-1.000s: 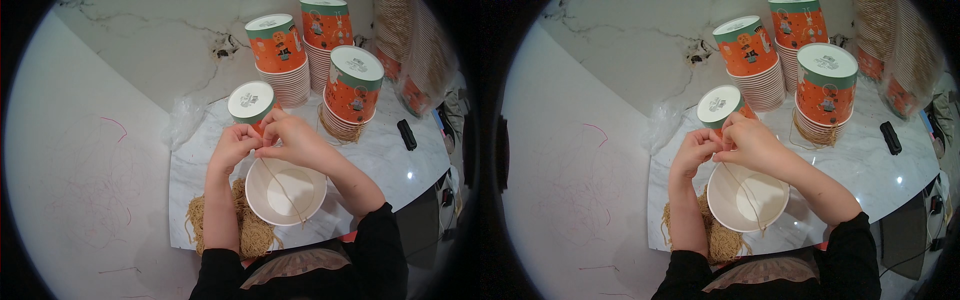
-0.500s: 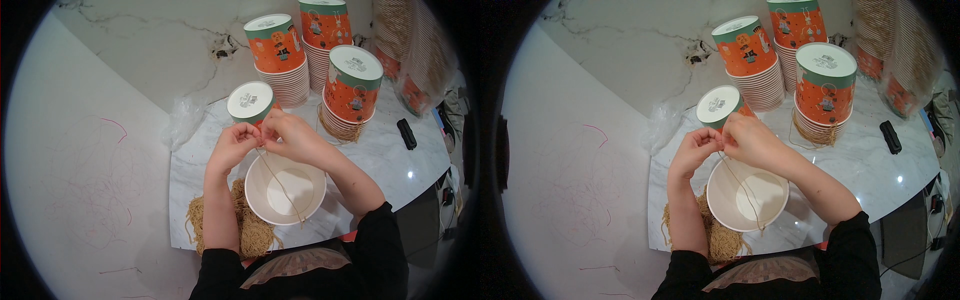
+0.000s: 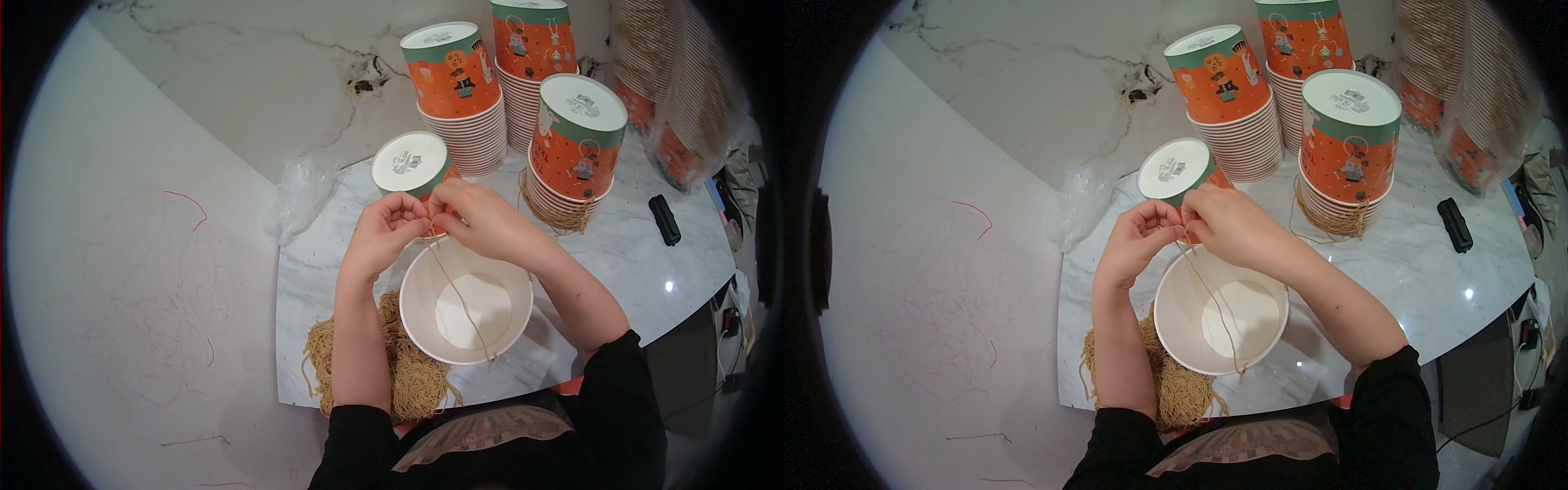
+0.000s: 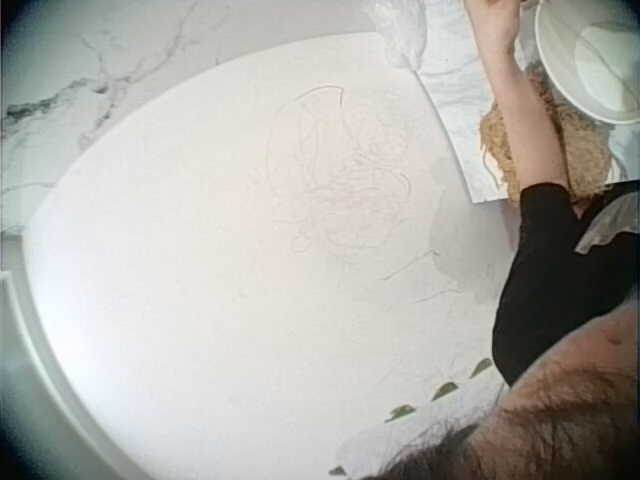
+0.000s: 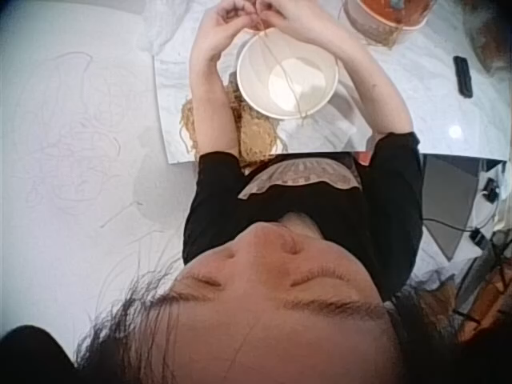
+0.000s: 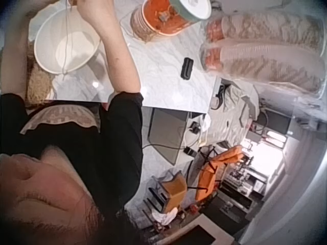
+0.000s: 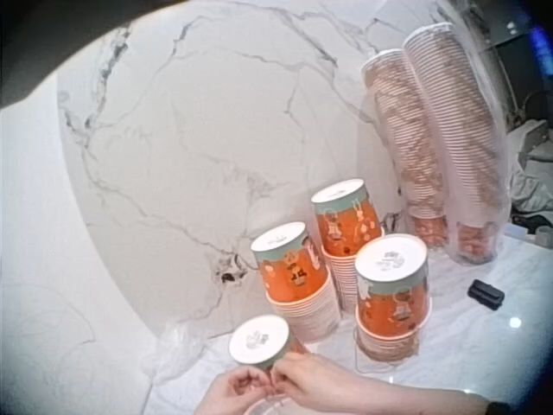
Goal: Attaching handles or strings to paper buckets.
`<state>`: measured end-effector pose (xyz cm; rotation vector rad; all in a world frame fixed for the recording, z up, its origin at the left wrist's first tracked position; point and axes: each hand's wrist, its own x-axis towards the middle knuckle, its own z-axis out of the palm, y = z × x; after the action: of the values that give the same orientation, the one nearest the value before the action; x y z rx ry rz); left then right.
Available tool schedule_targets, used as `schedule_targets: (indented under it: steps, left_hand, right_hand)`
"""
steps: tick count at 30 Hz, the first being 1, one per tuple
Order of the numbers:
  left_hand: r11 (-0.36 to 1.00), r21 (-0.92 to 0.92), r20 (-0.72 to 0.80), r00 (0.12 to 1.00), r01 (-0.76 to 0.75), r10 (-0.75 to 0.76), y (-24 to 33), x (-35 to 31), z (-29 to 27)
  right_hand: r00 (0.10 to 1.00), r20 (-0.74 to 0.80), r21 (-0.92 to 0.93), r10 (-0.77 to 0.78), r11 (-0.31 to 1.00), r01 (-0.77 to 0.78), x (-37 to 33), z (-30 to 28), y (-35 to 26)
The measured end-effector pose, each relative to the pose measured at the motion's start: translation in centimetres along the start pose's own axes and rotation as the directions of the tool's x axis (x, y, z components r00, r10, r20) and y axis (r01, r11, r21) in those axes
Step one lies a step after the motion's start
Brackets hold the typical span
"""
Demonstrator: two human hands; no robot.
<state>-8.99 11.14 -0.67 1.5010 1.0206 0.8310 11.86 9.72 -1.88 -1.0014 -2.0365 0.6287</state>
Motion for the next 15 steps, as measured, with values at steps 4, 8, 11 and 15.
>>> schedule_targets:
  steps: [4, 8, 11, 15]
  left_hand:
    - [0.999, -0.035, 0.013, 1.000, -0.012, 0.013, 0.10, -0.04, 0.02]
    - [0.999, -0.042, 0.025, 1.000, -0.014, 0.015, 0.02, -0.08, -0.31]
    - [0.999, -0.032, 0.024, 1.000, -0.009, 0.009, 0.12, -0.17, -0.41]
    - [1.000, -0.023, 0.020, 1.000, -0.008, 0.008, 0.22, -0.16, -0.37]
  right_hand:
    - [0.999, 0.016, 0.038, 0.048, 0.998, -0.048, 0.17, 0.03, 0.02]
    - [0.997, 0.030, 0.066, 0.072, 0.995, -0.074, 0.31, 0.00, -0.04]
    - [0.996, 0.025, 0.162, 0.091, 0.982, -0.094, 0.31, 0.08, 0.03]
    - [0.994, 0.042, 0.145, 0.098, 0.984, -0.103, 0.31, 0.00, 0.13]
